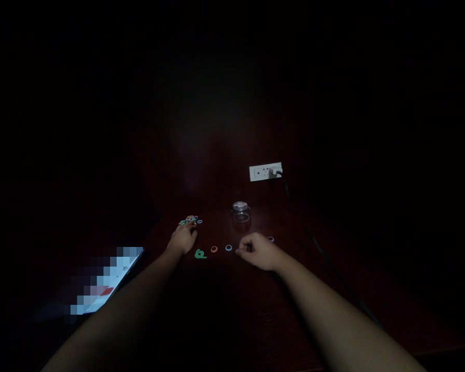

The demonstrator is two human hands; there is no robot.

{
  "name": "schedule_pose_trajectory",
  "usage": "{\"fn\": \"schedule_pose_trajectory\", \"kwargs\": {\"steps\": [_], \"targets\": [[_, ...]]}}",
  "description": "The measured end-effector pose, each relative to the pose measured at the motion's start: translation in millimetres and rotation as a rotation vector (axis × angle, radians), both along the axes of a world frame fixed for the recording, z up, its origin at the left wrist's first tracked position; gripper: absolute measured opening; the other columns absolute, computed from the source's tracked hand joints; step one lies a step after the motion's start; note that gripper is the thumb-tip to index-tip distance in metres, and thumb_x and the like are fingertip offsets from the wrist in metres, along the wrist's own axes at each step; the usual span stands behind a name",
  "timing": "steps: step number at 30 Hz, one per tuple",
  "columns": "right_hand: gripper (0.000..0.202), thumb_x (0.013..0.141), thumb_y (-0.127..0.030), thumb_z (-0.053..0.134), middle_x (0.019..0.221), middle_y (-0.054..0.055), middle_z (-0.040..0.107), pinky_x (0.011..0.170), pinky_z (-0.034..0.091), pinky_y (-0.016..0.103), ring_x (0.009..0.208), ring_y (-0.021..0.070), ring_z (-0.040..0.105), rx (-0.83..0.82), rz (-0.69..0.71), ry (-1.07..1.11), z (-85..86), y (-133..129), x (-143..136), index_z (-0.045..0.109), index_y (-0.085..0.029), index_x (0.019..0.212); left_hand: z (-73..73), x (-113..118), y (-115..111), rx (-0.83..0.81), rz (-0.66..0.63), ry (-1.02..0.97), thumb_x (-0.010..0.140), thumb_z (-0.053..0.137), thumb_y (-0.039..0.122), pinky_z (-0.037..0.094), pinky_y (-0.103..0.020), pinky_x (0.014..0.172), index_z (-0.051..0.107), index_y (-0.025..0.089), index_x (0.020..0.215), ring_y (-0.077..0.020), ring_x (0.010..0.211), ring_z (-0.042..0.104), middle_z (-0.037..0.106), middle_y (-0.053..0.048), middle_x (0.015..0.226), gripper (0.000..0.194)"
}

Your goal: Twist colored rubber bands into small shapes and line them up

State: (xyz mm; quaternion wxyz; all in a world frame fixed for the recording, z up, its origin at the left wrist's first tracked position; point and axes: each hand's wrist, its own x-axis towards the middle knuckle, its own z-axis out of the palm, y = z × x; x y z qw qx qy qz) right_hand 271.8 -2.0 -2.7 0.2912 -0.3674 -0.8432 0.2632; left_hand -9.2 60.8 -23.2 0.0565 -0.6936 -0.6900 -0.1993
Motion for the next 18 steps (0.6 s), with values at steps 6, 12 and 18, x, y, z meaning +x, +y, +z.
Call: {"fn": "schedule_pose_trajectory", "kwargs": {"steps": [6, 12, 18], "targets": [[0.037, 0.071, -0.043, 0.049, 0.043, -0.004, 0.049, 0.056, 0.036, 0.021, 0.040, 0.0044, 0.038, -0.161, 0.192, -0.131, 5.1, -14, -7, 0.057, -0.012, 0.051, -1.0, -1, 5, -0.032, 0.062, 0.009, 0.077, 0.037, 0.037, 0.032, -0.039, 0.089, 0.054, 0.024, 0.105, -0.0248, 0.110, 0.038, 0.052, -0.006, 0.112, 0.035], [0.039, 0.068, -0.047, 0.050, 0.045, -0.002, 0.052, 0.047, 0.034, 0.018, 0.041, 0.0052, 0.043, -0.309, 0.221, -0.189, 4.6, -15, -6, 0.058, -0.012, 0.054, 5.7, 1, -6, 0.096, 0.057, 0.018, 0.074, 0.043, 0.030, 0.033, -0.035, 0.088, 0.056, 0.021, 0.099, -0.0232, 0.103, 0.043, 0.055, -0.006, 0.106, 0.030], [0.040, 0.066, -0.050, 0.052, 0.045, -0.002, 0.052, 0.049, 0.037, 0.019, 0.041, 0.0058, 0.045, -0.379, 0.225, -0.169, 1.0, -13, -6, 0.056, -0.012, 0.052, 14.0, 3, -18, 0.167, 0.004, -0.062, 0.074, 0.042, 0.018, 0.038, -0.029, 0.083, 0.056, 0.018, 0.086, -0.0179, 0.089, 0.052, 0.058, -0.005, 0.095, 0.019]]}}
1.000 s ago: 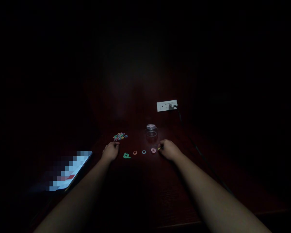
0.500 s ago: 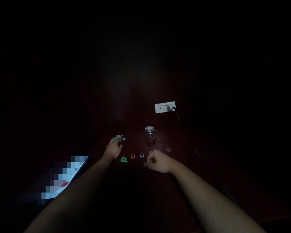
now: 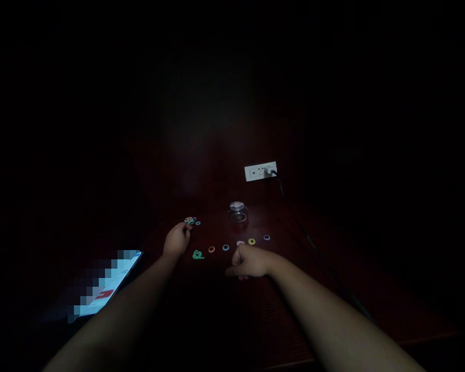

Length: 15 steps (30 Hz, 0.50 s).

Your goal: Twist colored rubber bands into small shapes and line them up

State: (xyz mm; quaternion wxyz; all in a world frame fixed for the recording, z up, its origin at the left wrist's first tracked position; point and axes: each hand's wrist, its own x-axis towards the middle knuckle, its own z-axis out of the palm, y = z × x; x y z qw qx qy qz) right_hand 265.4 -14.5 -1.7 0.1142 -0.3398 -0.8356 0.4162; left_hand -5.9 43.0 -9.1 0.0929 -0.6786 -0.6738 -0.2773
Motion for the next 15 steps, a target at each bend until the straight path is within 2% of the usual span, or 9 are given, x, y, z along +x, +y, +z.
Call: {"fn": "schedule_pose_trajectory", "kwargs": {"steps": [4, 10, 12, 15], "targets": [[0.038, 0.067, -0.047, 0.053, 0.042, -0.005, 0.050, 0.067, 0.039, 0.024, 0.039, 0.0045, 0.043, 0.036, 0.007, 0.036, 3.7, -2, -1, 0.054, -0.014, 0.048, 0.5, 0, -5, 0.036, -0.033, -0.115, 0.076, 0.041, 0.021, 0.041, -0.027, 0.079, 0.054, 0.018, 0.088, -0.0161, 0.084, 0.055, 0.059, -0.005, 0.092, 0.018], [0.036, 0.066, -0.046, 0.054, 0.040, -0.006, 0.050, 0.085, 0.032, 0.028, 0.041, 0.0049, 0.044, 0.074, 0.006, 0.033, 5.0, -2, -1, 0.055, -0.015, 0.048, -1.6, 0, -17, 0.062, -0.158, -0.387, 0.075, 0.045, 0.025, 0.045, -0.027, 0.075, 0.055, 0.017, 0.093, -0.0144, 0.079, 0.058, 0.061, -0.006, 0.093, 0.023], [0.037, 0.066, -0.046, 0.054, 0.040, -0.006, 0.050, 0.084, 0.032, 0.028, 0.041, 0.0048, 0.044, 0.085, 0.016, 0.041, 3.5, 0, -1, 0.055, -0.015, 0.048, -1.3, 3, -24, 0.077, -0.176, -0.494, 0.074, 0.047, 0.028, 0.047, -0.027, 0.071, 0.056, 0.015, 0.093, -0.0146, 0.075, 0.059, 0.062, -0.006, 0.089, 0.024], [0.038, 0.067, -0.047, 0.052, 0.042, -0.005, 0.051, 0.071, 0.038, 0.025, 0.041, 0.0050, 0.043, 0.068, 0.024, 0.069, -0.4, 2, -1, 0.055, -0.014, 0.049, 2.0, 16, -38, 0.083, -0.232, -0.656, 0.073, 0.049, 0.030, 0.048, -0.025, 0.065, 0.056, 0.014, 0.092, -0.0142, 0.071, 0.060, 0.063, -0.005, 0.078, 0.026]]}}
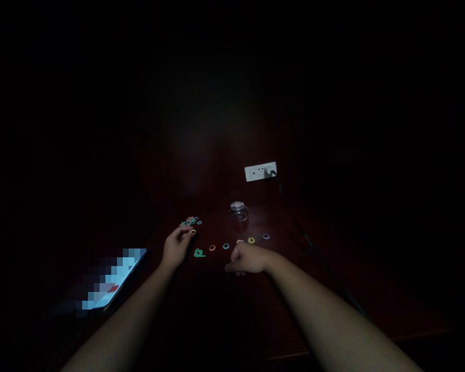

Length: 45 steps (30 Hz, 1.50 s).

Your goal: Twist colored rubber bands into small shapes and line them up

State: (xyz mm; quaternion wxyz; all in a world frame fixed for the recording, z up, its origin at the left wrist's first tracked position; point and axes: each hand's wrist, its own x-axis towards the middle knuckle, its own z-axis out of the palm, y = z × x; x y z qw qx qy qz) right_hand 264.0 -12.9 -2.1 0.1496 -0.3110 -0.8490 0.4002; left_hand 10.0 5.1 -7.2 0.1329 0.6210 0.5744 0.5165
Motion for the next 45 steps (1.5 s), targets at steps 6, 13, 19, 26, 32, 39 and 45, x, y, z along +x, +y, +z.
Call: {"fn": "schedule_pose_trajectory", "kwargs": {"steps": [6, 13, 19, 26, 32, 39, 45], "targets": [[0.031, 0.069, -0.042, 0.053, 0.050, -0.003, 0.051, 0.045, 0.032, 0.018, 0.044, 0.0055, 0.041, 0.006, -0.050, 0.110, -7.5, 3, -6, 0.054, -0.013, 0.058, 9.8, 51, -33, 0.020, -0.229, -0.114, 0.071, 0.053, 0.030, 0.047, -0.022, 0.058, 0.055, 0.014, 0.089, -0.0118, 0.067, 0.059, 0.061, -0.005, 0.077, 0.024], [0.019, 0.070, -0.030, 0.055, 0.056, -0.005, 0.044, 0.042, 0.029, 0.015, 0.046, 0.0043, 0.038, -0.002, -0.151, 0.419, -0.1, 1, -10, 0.051, -0.013, 0.078, 14.8, 79, -47, 0.099, -0.418, 0.057, 0.073, 0.050, 0.021, 0.045, -0.019, 0.058, 0.060, 0.015, 0.077, -0.0096, 0.067, 0.055, 0.057, -0.005, 0.083, 0.012], [0.020, 0.071, -0.033, 0.053, 0.049, -0.006, 0.044, 0.037, 0.029, 0.015, 0.039, 0.0044, 0.040, -0.035, -0.186, 0.452, 4.8, -4, -11, 0.050, -0.013, 0.073, 14.7, 80, -48, 0.111, -0.417, 0.090, 0.072, 0.050, 0.019, 0.044, -0.018, 0.053, 0.061, 0.016, 0.076, -0.0096, 0.064, 0.054, 0.056, -0.005, 0.080, 0.012], [0.021, 0.071, -0.034, 0.054, 0.044, -0.007, 0.042, 0.036, 0.028, 0.015, 0.036, 0.0049, 0.040, 0.011, -0.255, 0.521, 2.7, 2, -10, 0.047, -0.014, 0.074, 11.8, 93, -39, 0.122, -0.385, 0.024, 0.070, 0.051, 0.017, 0.047, -0.019, 0.054, 0.060, 0.016, 0.074, -0.0099, 0.065, 0.056, 0.057, -0.004, 0.081, 0.010], [0.021, 0.070, -0.035, 0.054, 0.045, -0.007, 0.041, 0.038, 0.027, 0.016, 0.038, 0.0047, 0.036, 0.038, -0.303, 0.530, 1.2, 0, -10, 0.047, -0.015, 0.071, 8.9, 92, -40, 0.125, -0.399, -0.024, 0.070, 0.051, 0.018, 0.049, -0.020, 0.055, 0.061, 0.017, 0.074, -0.0106, 0.065, 0.057, 0.058, -0.005, 0.081, 0.010], [0.017, 0.067, -0.029, 0.056, 0.047, -0.007, 0.037, 0.039, 0.023, 0.016, 0.041, 0.0041, 0.030, 0.045, -0.321, 0.522, 2.6, -4, -12, 0.046, -0.016, 0.068, 12.0, 87, -50, 0.103, -0.403, 0.047, 0.072, 0.051, 0.021, 0.048, -0.020, 0.056, 0.060, 0.018, 0.076, -0.0102, 0.065, 0.057, 0.059, -0.004, 0.081, 0.010], [0.015, 0.066, -0.025, 0.057, 0.048, -0.007, 0.038, 0.039, 0.023, 0.016, 0.042, 0.0039, 0.031, 0.036, -0.316, 0.520, 1.2, -3, -13, 0.046, -0.015, 0.069, 14.6, 85, -49, 0.086, -0.362, 0.142, 0.071, 0.052, 0.021, 0.045, -0.017, 0.051, 0.057, 0.017, 0.076, -0.0078, 0.058, 0.054, 0.060, -0.001, 0.072, 0.008]]}}
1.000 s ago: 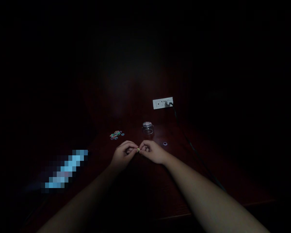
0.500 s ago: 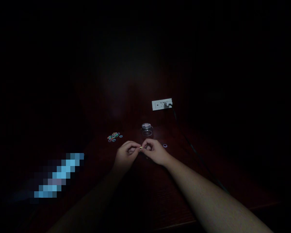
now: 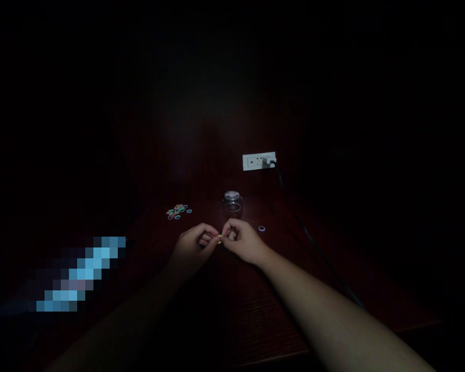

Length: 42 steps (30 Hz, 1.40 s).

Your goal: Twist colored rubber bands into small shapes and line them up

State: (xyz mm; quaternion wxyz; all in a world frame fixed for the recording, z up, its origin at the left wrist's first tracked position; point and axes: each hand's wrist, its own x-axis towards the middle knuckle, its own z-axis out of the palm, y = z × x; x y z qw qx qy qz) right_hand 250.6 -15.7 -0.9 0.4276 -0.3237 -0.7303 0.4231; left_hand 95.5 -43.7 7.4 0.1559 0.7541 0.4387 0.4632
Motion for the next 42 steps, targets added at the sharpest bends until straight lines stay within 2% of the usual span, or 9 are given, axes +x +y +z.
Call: {"fn": "schedule_pose_trajectory", "kwargs": {"steps": [11, 23, 31, 39, 42], "targets": [[0.023, 0.069, -0.035, 0.055, 0.048, -0.005, 0.042, 0.040, 0.025, 0.017, 0.043, 0.0050, 0.034, -0.025, 0.023, -0.056, 0.7, -0.7, 0.5, 0.056, -0.012, 0.074, 1.3, -2.7, 3.1, 0.052, 0.014, 0.036, 0.070, 0.052, 0.020, 0.045, -0.017, 0.052, 0.057, 0.017, 0.079, -0.0081, 0.060, 0.054, 0.058, -0.003, 0.076, 0.011], [0.025, 0.067, -0.036, 0.057, 0.050, -0.003, 0.045, 0.042, 0.027, 0.018, 0.045, 0.0059, 0.036, 0.005, -0.056, -0.058, 1.0, 2.2, 0.9, 0.059, -0.011, 0.072, 4.0, -6.4, 1.9, 0.082, -0.005, 0.050, 0.072, 0.051, 0.019, 0.045, -0.018, 0.054, 0.056, 0.016, 0.080, -0.0082, 0.062, 0.054, 0.057, -0.003, 0.077, 0.010], [0.022, 0.067, -0.033, 0.058, 0.050, -0.003, 0.044, 0.042, 0.026, 0.019, 0.046, 0.0062, 0.034, 0.033, -0.068, -0.045, 1.9, 3.1, 1.0, 0.059, -0.011, 0.072, 6.4, -5.8, -1.9, 0.051, -0.067, 0.035, 0.072, 0.050, 0.019, 0.047, -0.019, 0.060, 0.056, 0.015, 0.082, -0.0090, 0.066, 0.055, 0.057, -0.004, 0.079, 0.012], [0.021, 0.067, -0.032, 0.058, 0.049, -0.005, 0.039, 0.042, 0.024, 0.018, 0.045, 0.0057, 0.032, 0.032, -0.049, -0.013, 6.3, -0.9, 1.2, 0.058, -0.012, 0.071, 3.9, -7.8, -0.3, -0.119, -0.084, 0.019, 0.076, 0.046, 0.027, 0.044, -0.017, 0.053, 0.053, 0.015, 0.082, -0.0088, 0.059, 0.055, 0.059, -0.002, 0.068, 0.015], [0.022, 0.066, -0.033, 0.059, 0.048, -0.005, 0.038, 0.041, 0.023, 0.018, 0.044, 0.0054, 0.031, 0.041, -0.047, -0.018, 5.8, 0.1, 0.9, 0.058, -0.012, 0.070, 2.2, -8.2, 1.5, -0.124, -0.083, 0.008, 0.075, 0.047, 0.027, 0.043, -0.017, 0.053, 0.053, 0.015, 0.080, -0.0087, 0.059, 0.055, 0.059, -0.002, 0.068, 0.014]]}}
